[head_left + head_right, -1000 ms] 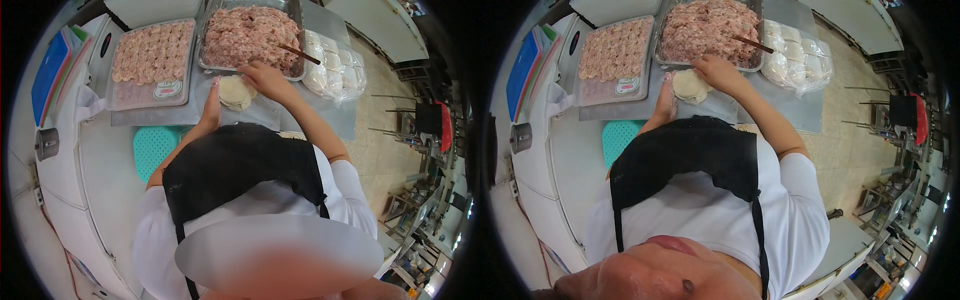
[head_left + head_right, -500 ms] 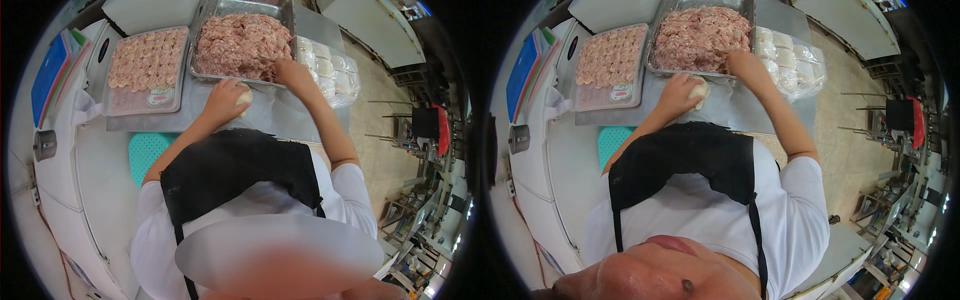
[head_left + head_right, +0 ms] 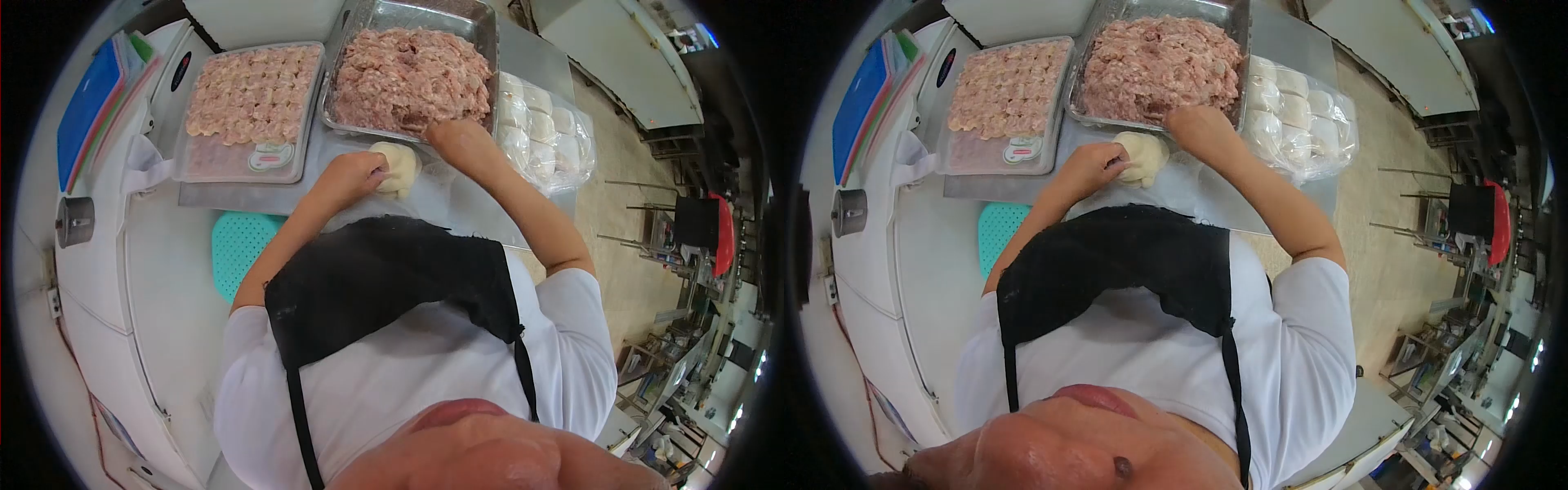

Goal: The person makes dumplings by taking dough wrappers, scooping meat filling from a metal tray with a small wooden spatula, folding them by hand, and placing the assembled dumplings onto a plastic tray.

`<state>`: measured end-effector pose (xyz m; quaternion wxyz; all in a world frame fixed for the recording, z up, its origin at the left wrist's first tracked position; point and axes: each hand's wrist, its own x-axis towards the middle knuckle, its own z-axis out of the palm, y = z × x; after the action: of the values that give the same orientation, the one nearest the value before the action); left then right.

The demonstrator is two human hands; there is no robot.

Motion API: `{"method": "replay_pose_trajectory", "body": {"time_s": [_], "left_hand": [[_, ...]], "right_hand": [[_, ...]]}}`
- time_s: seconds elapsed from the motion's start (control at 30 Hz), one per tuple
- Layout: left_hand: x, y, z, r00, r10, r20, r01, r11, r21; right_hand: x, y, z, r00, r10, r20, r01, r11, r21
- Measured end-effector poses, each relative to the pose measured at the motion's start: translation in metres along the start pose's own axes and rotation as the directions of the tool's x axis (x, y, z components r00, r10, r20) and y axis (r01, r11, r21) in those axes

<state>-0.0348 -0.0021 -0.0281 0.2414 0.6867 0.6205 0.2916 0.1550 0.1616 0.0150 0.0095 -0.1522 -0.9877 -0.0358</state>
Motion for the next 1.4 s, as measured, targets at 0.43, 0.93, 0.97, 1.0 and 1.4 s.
{"method": "replay_pose_trajectory", "body": {"time_s": [0.43, 0.93, 0.97, 1.0, 1.4], "left_hand": [[0.003, -0.009, -0.004, 0.996, 0.058, -0.065, -0.069, 0.982, -0.174], [-0.002, -0.011, 0.007, 0.994, 0.110, -0.027, -0.113, 0.977, -0.183], [-0.003, -0.013, 0.005, 0.998, 0.066, 0.016, -0.059, 0.964, -0.260], [-0.002, -0.017, 0.004, 0.996, 0.083, 0.018, -0.074, 0.951, -0.299], [-0.005, -0.023, 0.010, 0.958, 0.276, -0.078, -0.286, 0.940, -0.184]], "right_hand": [[0.023, -0.015, -0.005, 0.999, -0.017, -0.031, 0.015, 0.998, -0.064], [0.036, -0.018, 0.015, 0.991, 0.129, 0.023, -0.127, 0.911, 0.391], [0.034, -0.016, 0.010, 0.985, 0.161, 0.063, -0.171, 0.862, 0.476], [0.036, -0.016, 0.003, 0.986, 0.162, 0.035, -0.160, 0.876, 0.455], [0.060, -0.051, 0.000, 0.999, 0.021, -0.040, -0.018, 0.997, 0.071]]}}
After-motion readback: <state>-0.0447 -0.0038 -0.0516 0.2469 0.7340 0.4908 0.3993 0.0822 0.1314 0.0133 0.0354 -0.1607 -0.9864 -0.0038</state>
